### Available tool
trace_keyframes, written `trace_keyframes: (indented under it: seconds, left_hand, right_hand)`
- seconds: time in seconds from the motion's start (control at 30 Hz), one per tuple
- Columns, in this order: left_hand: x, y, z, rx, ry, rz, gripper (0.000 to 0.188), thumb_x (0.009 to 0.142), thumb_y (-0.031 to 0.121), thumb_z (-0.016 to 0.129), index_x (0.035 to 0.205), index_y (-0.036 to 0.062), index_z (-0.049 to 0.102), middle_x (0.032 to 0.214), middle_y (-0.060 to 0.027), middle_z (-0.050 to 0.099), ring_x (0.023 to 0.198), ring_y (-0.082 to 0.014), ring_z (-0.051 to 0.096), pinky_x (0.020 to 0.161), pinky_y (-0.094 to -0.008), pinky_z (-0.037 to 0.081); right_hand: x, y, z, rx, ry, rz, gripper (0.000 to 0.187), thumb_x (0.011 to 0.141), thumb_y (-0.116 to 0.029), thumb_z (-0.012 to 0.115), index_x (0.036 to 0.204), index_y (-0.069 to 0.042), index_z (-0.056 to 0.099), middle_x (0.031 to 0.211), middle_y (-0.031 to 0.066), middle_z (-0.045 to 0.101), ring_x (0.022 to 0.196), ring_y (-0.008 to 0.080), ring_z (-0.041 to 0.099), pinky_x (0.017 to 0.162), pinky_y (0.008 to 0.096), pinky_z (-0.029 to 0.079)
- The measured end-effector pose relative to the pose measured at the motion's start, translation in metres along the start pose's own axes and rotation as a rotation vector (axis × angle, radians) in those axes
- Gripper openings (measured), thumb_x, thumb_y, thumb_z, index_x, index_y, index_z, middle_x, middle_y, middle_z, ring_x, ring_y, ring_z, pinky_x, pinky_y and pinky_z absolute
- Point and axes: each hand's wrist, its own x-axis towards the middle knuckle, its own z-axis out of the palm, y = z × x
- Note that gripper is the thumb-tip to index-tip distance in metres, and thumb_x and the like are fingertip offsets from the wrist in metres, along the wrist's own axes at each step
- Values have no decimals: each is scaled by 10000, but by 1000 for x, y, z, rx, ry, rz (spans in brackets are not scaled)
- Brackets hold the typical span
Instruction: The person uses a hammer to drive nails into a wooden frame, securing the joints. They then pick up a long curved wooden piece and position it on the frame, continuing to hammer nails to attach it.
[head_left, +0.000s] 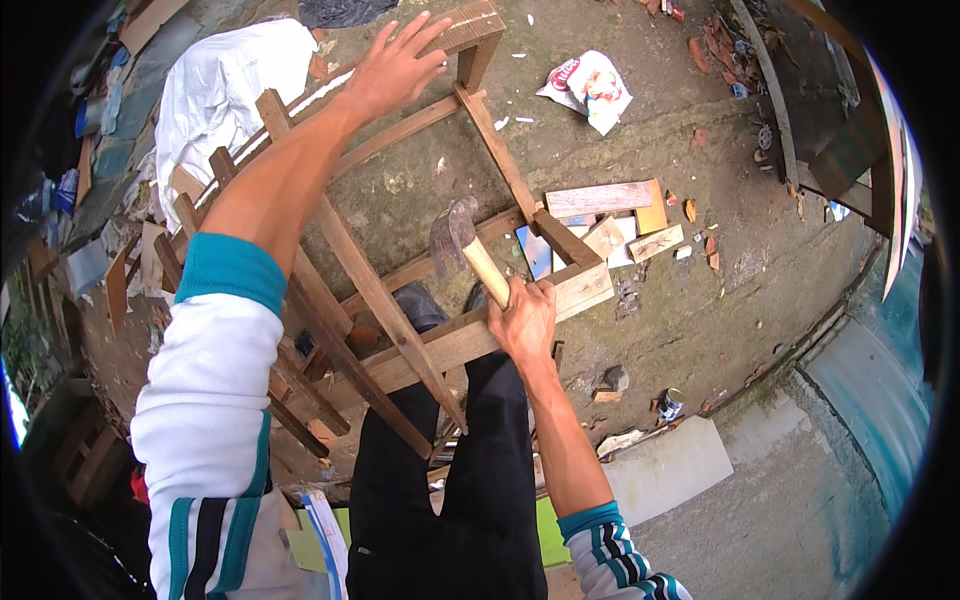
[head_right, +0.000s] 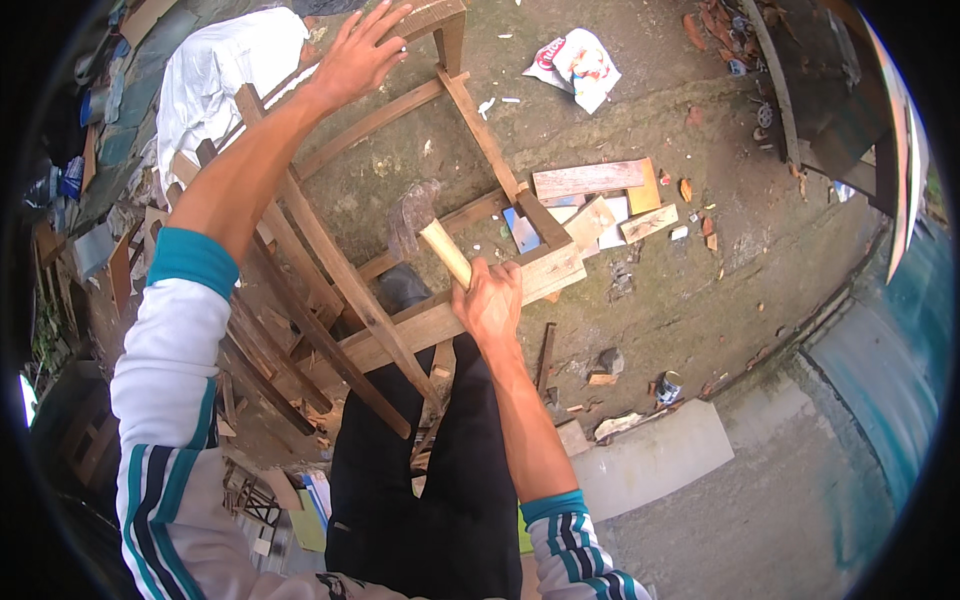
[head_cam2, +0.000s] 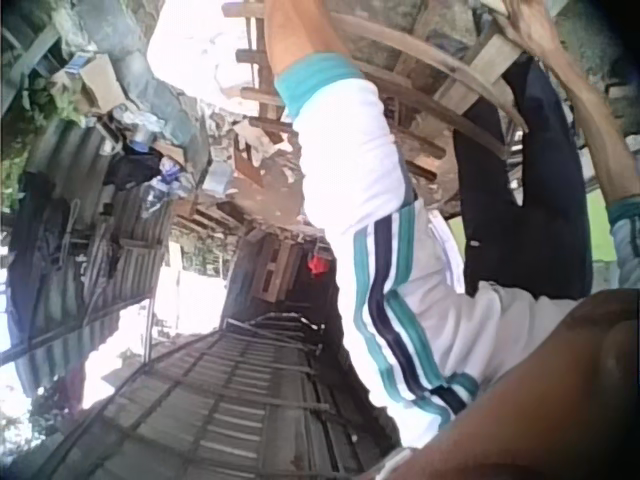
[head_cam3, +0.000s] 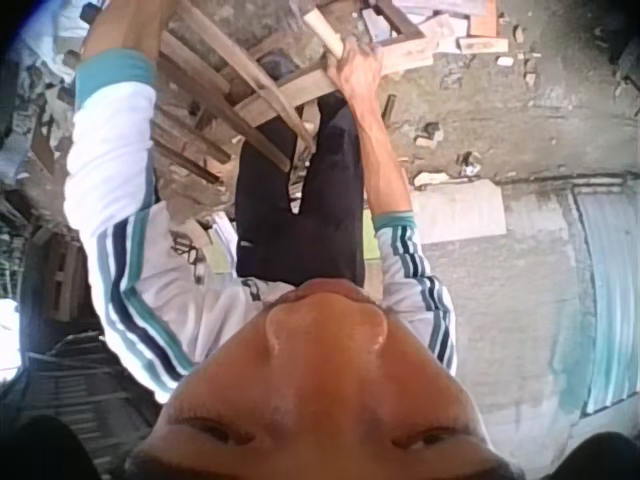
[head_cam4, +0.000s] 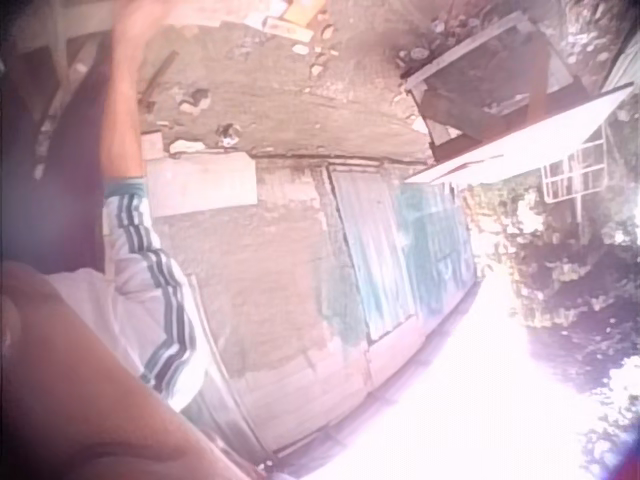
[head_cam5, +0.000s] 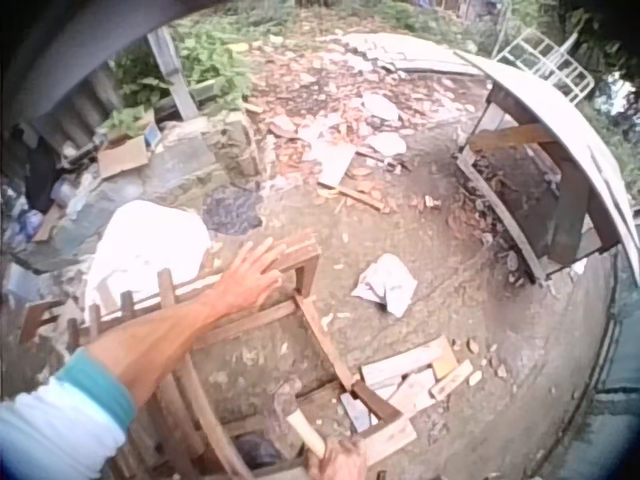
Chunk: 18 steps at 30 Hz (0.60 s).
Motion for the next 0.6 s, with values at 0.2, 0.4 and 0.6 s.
trace_keyframes:
  seconds: [0.2, 0.4, 0.6]
  left_hand:
    - [5, 3, -9, 15, 47, 34, 171, 996, 268, 596, 1023, 100, 607, 1524, -49, 425, 1421, -264, 383, 1112, -533, 360]
    - [7, 0, -2, 6, -30, -36, 183, 1011, 333, 554, 1075, 170, 607, 1587, 20, 332, 1494, -224, 255, 1211, -556, 245]
    - [-5, 6, -13, -31, 52, -35, 208, 1003, 307, 563, 1092, 133, 634, 1509, -24, 437, 1462, -217, 314, 1229, -474, 242]
  right_hand:
    - [-7, 0, 0, 14, -12, -18, 221, 719, -151, 763, 769, -30, 585, 678, 187, 615, 724, 369, 599, 844, 427, 434]
    - [-4, 6, -1, -3, -20, -20, 234, 699, -150, 777, 775, -34, 589, 684, 187, 629, 715, 366, 607, 859, 413, 439]
    - [-6, 2, 1, -72, -85, 30, 309, 823, -292, 737, 817, 0, 637, 700, 233, 652, 733, 395, 623, 872, 416, 419]
